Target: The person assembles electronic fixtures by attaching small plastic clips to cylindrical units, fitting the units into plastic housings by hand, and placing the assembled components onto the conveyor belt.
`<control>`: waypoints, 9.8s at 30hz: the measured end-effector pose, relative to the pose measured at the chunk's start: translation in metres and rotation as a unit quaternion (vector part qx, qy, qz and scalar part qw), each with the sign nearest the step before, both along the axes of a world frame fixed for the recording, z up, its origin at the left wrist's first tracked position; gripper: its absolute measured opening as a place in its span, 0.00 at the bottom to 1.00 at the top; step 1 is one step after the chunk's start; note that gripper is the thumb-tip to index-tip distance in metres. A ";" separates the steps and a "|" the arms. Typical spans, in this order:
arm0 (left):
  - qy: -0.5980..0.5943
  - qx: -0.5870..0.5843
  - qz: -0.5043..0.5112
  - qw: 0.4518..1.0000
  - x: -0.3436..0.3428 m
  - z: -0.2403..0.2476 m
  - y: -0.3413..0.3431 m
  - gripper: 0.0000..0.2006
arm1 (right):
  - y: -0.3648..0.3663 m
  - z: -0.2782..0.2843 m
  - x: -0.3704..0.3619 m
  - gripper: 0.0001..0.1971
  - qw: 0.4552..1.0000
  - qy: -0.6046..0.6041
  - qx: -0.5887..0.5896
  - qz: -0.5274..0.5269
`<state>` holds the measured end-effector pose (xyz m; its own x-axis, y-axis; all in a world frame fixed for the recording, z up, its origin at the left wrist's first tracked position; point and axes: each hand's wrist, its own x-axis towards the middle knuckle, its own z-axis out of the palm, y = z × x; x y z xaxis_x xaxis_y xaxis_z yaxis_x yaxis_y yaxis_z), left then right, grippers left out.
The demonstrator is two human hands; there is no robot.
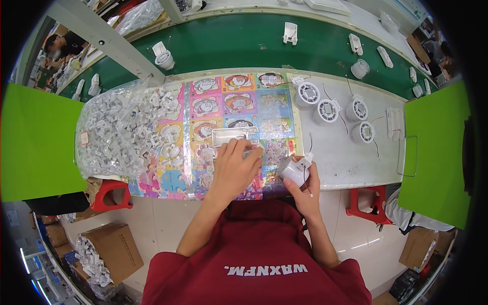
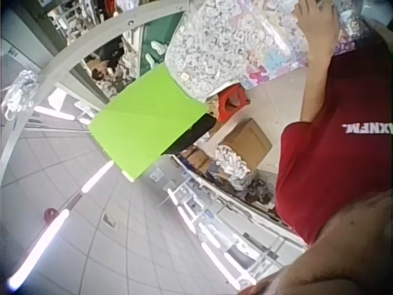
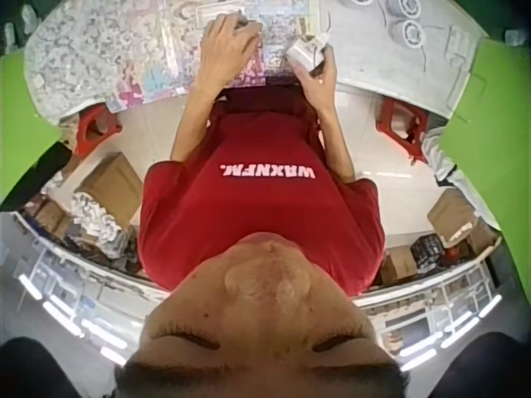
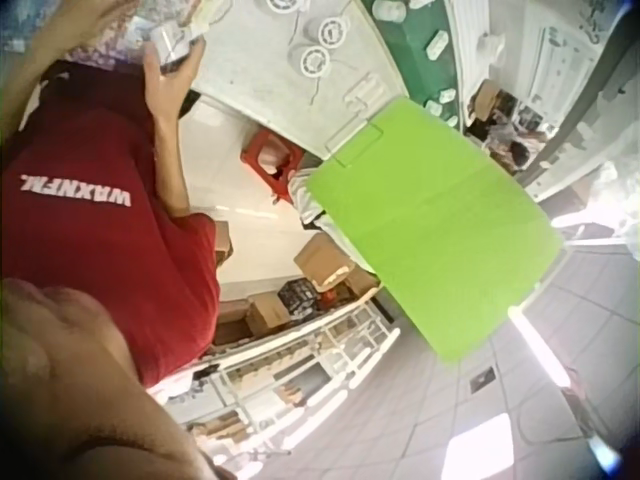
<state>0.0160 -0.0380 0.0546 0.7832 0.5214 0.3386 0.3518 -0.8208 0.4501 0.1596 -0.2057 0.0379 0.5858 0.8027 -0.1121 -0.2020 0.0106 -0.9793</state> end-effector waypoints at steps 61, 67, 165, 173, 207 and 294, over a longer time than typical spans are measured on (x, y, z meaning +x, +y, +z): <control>-0.063 -0.384 -0.017 0.921 -0.056 0.017 0.027 0.19 | 0.076 0.072 0.016 0.26 0.586 -0.775 0.102 0.215; -0.119 -0.192 0.075 0.971 -0.080 0.032 0.040 0.18 | 0.139 0.072 0.014 0.27 0.578 -0.756 0.212 0.222; 0.063 -0.223 -0.066 0.970 -0.012 0.047 0.026 0.31 | 0.053 0.077 0.045 0.26 0.658 -0.720 0.041 0.218; 0.010 -0.302 -0.013 0.953 -0.009 0.037 0.020 0.18 | 0.056 0.081 0.042 0.24 0.647 -0.725 0.036 0.234; -0.142 -0.065 0.167 0.974 -0.017 -0.044 0.037 0.13 | 0.260 0.018 0.243 0.35 0.637 -0.665 -0.389 0.019; -0.309 -0.415 0.015 0.856 -0.015 -0.014 -0.029 0.07 | 0.044 0.037 0.002 0.17 0.977 -0.088 -0.031 0.192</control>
